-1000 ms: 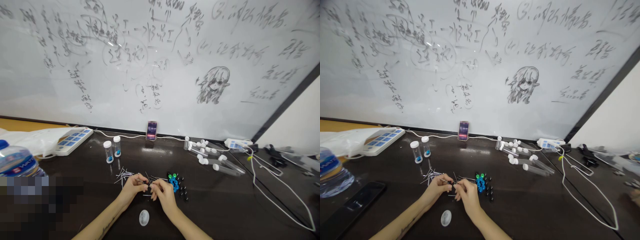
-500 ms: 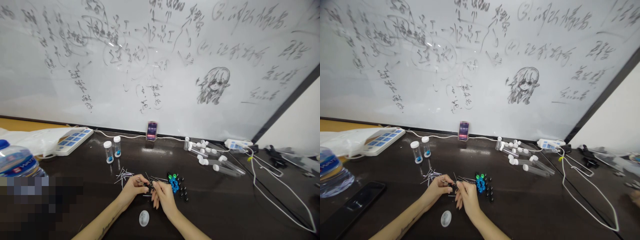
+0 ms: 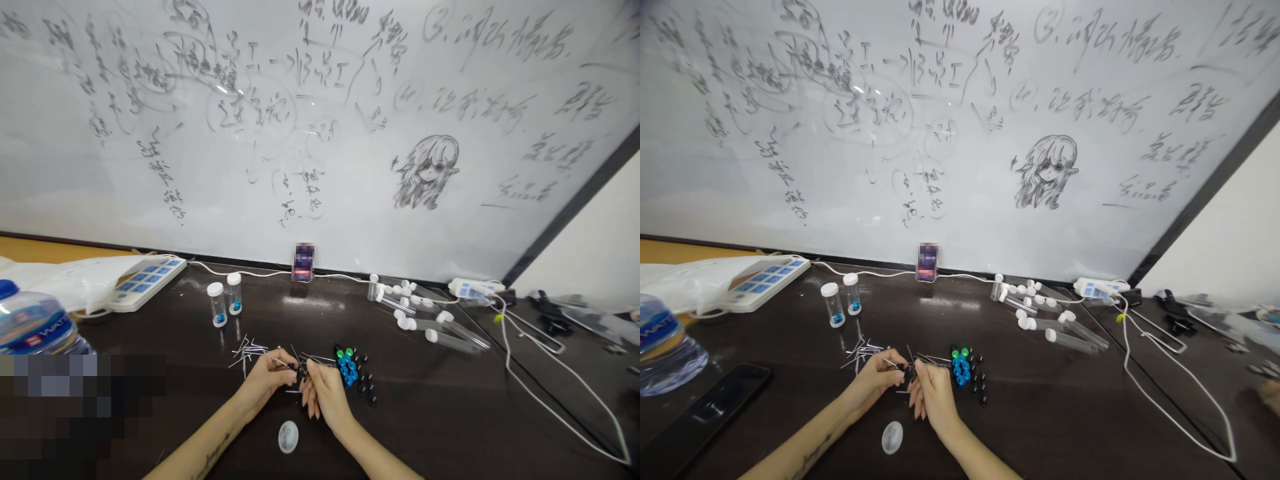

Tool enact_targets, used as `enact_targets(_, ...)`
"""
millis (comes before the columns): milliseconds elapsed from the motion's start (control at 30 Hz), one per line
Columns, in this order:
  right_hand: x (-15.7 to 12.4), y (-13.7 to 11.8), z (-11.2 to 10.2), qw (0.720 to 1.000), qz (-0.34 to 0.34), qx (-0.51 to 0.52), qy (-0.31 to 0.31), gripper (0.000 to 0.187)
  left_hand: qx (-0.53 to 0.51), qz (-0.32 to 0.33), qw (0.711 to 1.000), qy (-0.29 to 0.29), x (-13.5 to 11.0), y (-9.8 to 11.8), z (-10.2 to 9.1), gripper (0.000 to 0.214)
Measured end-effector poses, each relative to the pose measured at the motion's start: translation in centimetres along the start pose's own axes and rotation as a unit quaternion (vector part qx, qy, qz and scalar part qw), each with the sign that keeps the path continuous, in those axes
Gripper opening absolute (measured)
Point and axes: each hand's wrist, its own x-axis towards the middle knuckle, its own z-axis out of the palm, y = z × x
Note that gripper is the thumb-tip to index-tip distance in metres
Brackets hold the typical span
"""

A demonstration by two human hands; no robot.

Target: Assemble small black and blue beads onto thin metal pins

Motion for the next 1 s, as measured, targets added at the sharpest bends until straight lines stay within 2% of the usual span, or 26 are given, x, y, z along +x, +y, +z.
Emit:
enact_targets(67, -0.1, -0.3, 0.0, 1.000, -0.020, -0.012, 0.005, 0.050, -0.016, -0.001, 1.000, 0.003, 0.1, 0.0, -0.1, 0.017)
enact_targets(167, -0.4, -1.1, -0.1, 0.994, -0.093, -0.062, 0.016, 0.036, -0.034, -0.001, 0.999, 0.012, 0.1, 0.0, -0.2, 0.016)
enact_targets(267, -0.8, -2.0, -0.2, 0.972, -0.176, -0.151, 0.035, 0.025, -0.042, -0.003, 0.999, 0.018, 0.1, 0.1, -0.3, 0.015)
enact_targets(333, -0.9, -2.3, -0.2, 0.961, -0.195, -0.193, 0.038, 0.021, -0.044, -0.002, 0.999, 0.020, 0.1, 0.2, -0.3, 0.014)
enact_targets(400, -0.9, -2.2, -0.3, 0.963, -0.181, -0.199, 0.022, 0.016, -0.035, 0.000, 0.999, 0.021, 0.0, 0.2, -0.2, 0.015)
enact_targets(500, -0.8, -1.9, -0.4, 0.973, -0.137, -0.183, -0.010, 0.026, -0.013, -0.009, 1.000, 0.023, -0.1, 0.2, 0.0, 0.020)
enact_targets(567, -0.8, -1.8, -0.4, 0.974, -0.131, -0.182, -0.011, 0.030, -0.011, -0.013, 1.000, 0.024, -0.1, 0.2, 0.0, 0.022)
enact_targets(667, -0.8, -1.9, -0.4, 0.969, -0.166, -0.185, 0.013, 0.017, -0.028, -0.004, 0.999, 0.024, 0.0, 0.2, -0.1, 0.018)
enact_targets(767, -1.0, -2.2, -0.4, 0.954, -0.208, -0.216, 0.028, 0.014, -0.033, 0.000, 0.999, 0.028, 0.0, 0.1, -0.3, 0.015)
enact_targets(833, -1.0, -2.3, -0.4, 0.947, -0.212, -0.239, 0.026, 0.012, -0.025, 0.000, 0.999, 0.026, 0.0, 0.2, -0.3, 0.014)
enact_targets(900, -1.0, -2.2, -0.5, 0.950, -0.191, -0.248, 0.020, 0.015, -0.012, 0.004, 1.000, 0.024, -0.1, 0.2, -0.2, 0.016)
enact_targets(1000, -0.8, -1.7, -0.8, 0.962, -0.138, -0.236, 0.004, 0.033, 0.008, 0.004, 1.000, 0.022, -0.1, 0.1, 0.0, 0.020)
